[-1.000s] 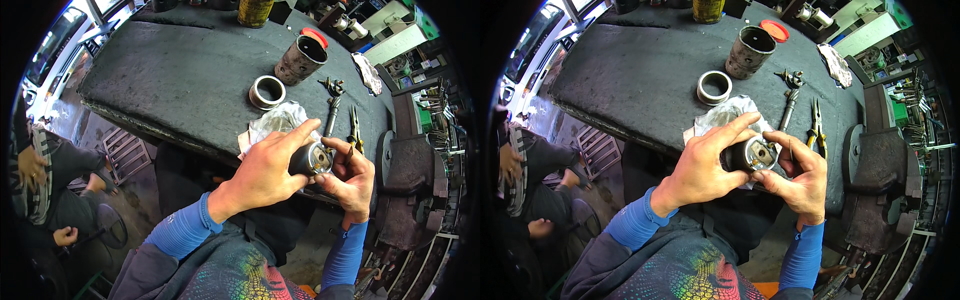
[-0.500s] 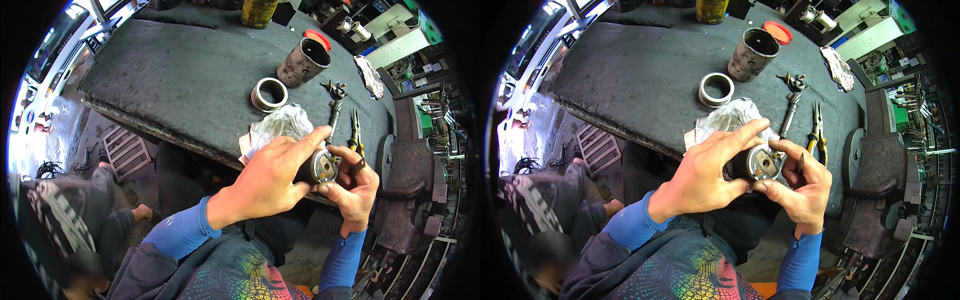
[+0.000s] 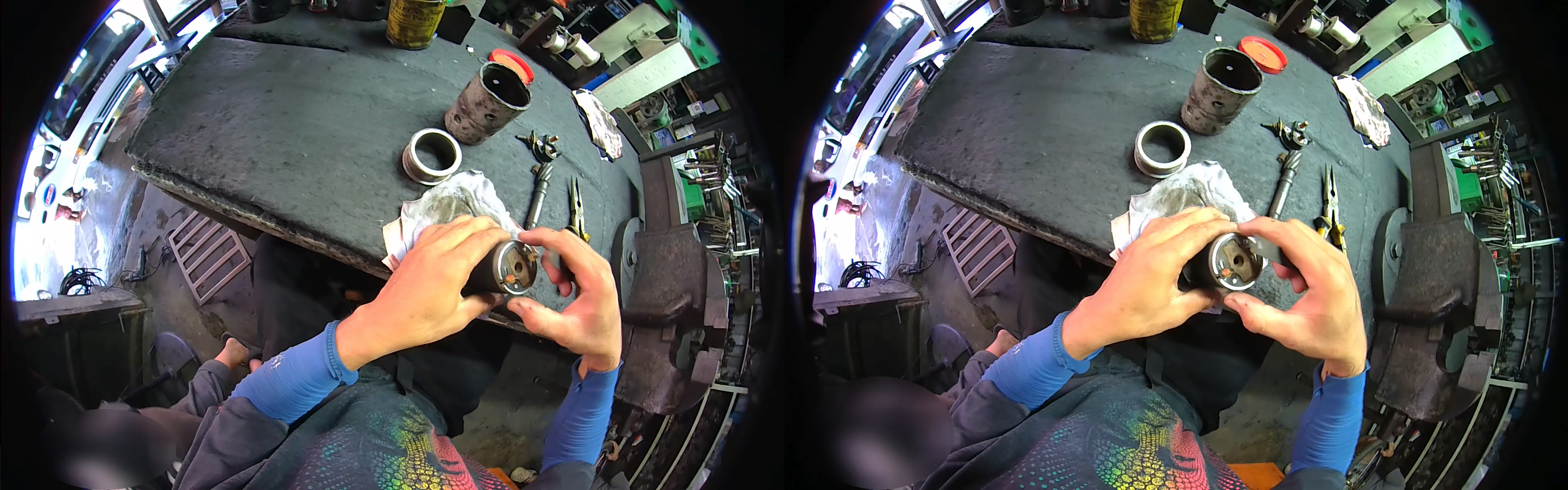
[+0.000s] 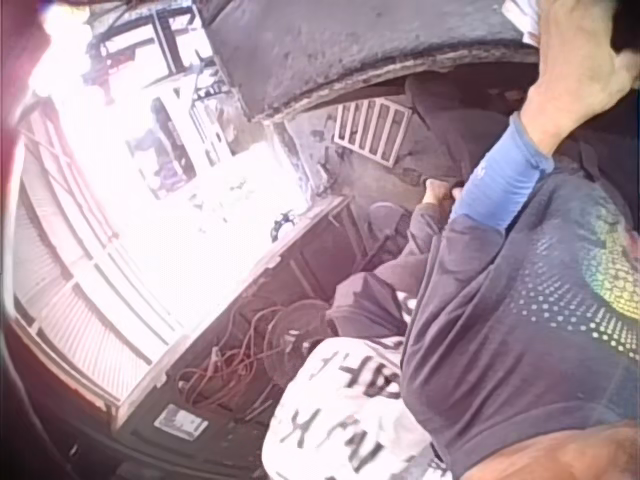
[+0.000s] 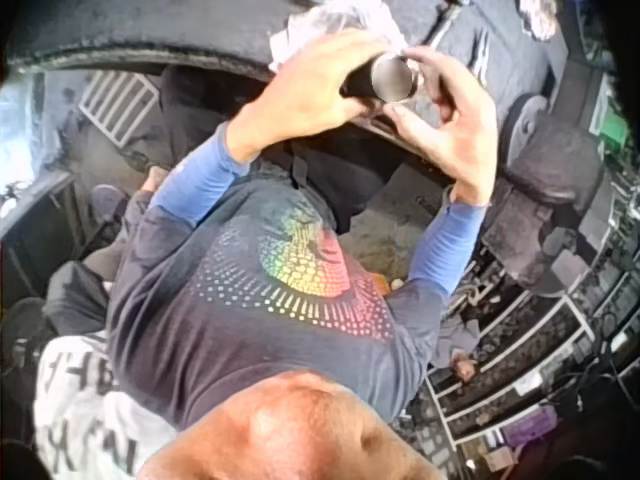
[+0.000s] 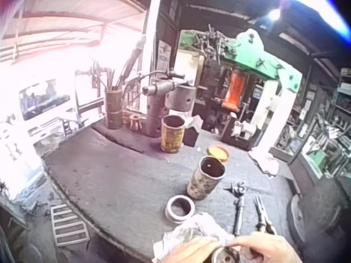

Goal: The person holds a small cylindrical mechanical part and uses a thin metal tool to scrape and adjust internal surfaces. The person repeatedly rotates the part and wipes it with a cloth while working at a bench in a workshop.

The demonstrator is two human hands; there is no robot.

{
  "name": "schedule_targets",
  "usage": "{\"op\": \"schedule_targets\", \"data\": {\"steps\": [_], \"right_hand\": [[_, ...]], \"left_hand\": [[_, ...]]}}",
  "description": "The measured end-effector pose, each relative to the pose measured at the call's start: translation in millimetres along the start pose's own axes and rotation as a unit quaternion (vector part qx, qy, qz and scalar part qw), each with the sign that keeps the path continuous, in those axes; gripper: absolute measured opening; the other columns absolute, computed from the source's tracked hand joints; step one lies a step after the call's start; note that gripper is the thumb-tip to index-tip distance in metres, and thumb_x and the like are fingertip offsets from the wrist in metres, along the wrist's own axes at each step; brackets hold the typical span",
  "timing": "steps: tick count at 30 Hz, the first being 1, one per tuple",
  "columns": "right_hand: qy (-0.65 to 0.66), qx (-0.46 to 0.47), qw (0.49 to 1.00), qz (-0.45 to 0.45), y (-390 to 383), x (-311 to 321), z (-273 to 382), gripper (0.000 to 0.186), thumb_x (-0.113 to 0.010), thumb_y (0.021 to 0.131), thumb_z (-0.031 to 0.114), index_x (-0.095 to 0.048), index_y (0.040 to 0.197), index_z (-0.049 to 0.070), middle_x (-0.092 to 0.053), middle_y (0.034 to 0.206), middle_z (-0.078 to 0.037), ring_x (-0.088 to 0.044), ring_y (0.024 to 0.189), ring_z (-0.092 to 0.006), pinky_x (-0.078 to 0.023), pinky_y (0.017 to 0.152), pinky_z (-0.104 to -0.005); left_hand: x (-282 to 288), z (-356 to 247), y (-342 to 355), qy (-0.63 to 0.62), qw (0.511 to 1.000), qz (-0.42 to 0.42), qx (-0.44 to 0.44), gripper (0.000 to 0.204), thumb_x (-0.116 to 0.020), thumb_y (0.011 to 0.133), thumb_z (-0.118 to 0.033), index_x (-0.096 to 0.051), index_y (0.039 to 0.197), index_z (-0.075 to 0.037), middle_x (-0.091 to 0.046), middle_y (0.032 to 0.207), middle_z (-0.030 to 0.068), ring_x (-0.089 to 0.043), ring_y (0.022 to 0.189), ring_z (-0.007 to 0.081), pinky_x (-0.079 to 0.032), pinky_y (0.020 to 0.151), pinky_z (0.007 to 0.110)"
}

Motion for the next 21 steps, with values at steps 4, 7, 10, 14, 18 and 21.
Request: {"op": "schedule_targets", "data": {"steps": [4, 7, 10, 14, 18, 21], "right_hand": [[-0.065, 0.120, 0.990, 0.024, 14, 9, 7, 0.060, -0.094, 0.068, 0.014, -0.074, 0.125, 0.005, -0.069, 0.097, -0.011, -0.069, 0.083, -0.0301, -0.057, 0.076, -0.0382], [-0.093, 0.080, 0.991, 0.047, 7, 14, 13, 0.061, -0.094, 0.067, 0.014, -0.074, 0.123, 0.005, -0.070, 0.096, -0.010, -0.071, 0.085, -0.0287, -0.057, 0.077, -0.0385], [-0.111, 0.077, 0.991, 0.018, -6, 13, 9, 0.061, -0.095, 0.065, 0.014, -0.074, 0.121, 0.006, -0.071, 0.096, -0.007, -0.071, 0.083, -0.0240, -0.056, 0.069, -0.0351], [-0.108, 0.092, 0.990, -0.015, -16, 14, 2, 0.061, -0.095, 0.062, 0.017, -0.074, 0.119, 0.006, -0.071, 0.095, -0.006, -0.063, 0.071, -0.0185, -0.050, 0.061, -0.0317], [-0.088, 0.102, 0.990, -0.038, -20, 14, -2, 0.061, -0.095, 0.062, 0.020, -0.074, 0.118, 0.004, -0.070, 0.092, -0.006, -0.055, 0.063, -0.0163, -0.047, 0.059, -0.0304], [-0.084, 0.107, 0.989, -0.051, -21, 13, -10, 0.060, -0.095, 0.064, 0.022, -0.074, 0.117, 0.004, -0.070, 0.091, -0.006, -0.054, 0.063, -0.0156, -0.047, 0.059, -0.0300]], "left_hand": [[5, -5, 5, 0.019, 1.000, 0.007, -0.017, 0.067, -0.090, 0.074, -0.008, -0.068, 0.136, -0.001, -0.074, 0.131, 0.0167, -0.066, 0.130, 0.0395, -0.050, 0.111, 0.048], [1, -4, 2, 0.012, 0.999, 0.005, -0.030, 0.064, -0.091, 0.074, -0.011, -0.070, 0.133, 0.000, -0.074, 0.128, 0.0176, -0.068, 0.124, 0.0398, -0.052, 0.108, 0.048], [-4, -9, 4, 0.009, 0.999, 0.016, -0.038, 0.065, -0.093, 0.073, -0.015, -0.070, 0.132, 0.000, -0.073, 0.126, 0.0185, -0.069, 0.120, 0.0392, -0.054, 0.105, 0.046], [-8, -15, 8, 0.017, 0.998, 0.044, -0.046, 0.065, -0.092, 0.072, -0.014, -0.070, 0.133, 0.000, -0.073, 0.128, 0.0180, -0.068, 0.120, 0.0398, -0.054, 0.105, 0.047], [-6, -20, 10, 0.020, 0.997, 0.061, -0.045, 0.065, -0.091, 0.072, -0.012, -0.070, 0.133, 0.000, -0.073, 0.129, 0.0175, -0.067, 0.122, 0.0399, -0.053, 0.105, 0.047], [-7, -19, 12, 0.021, 0.996, 0.073, -0.039, 0.066, -0.090, 0.072, -0.012, -0.070, 0.134, 0.000, -0.073, 0.130, 0.0180, -0.067, 0.122, 0.0399, -0.053, 0.106, 0.047]]}}
Point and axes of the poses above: each hand's wrist, its own y-axis towards the middle knuckle, its own x-axis out of the back of the hand, z = x × y, the point moved 3 cm from there along y, towards the middle knuckle
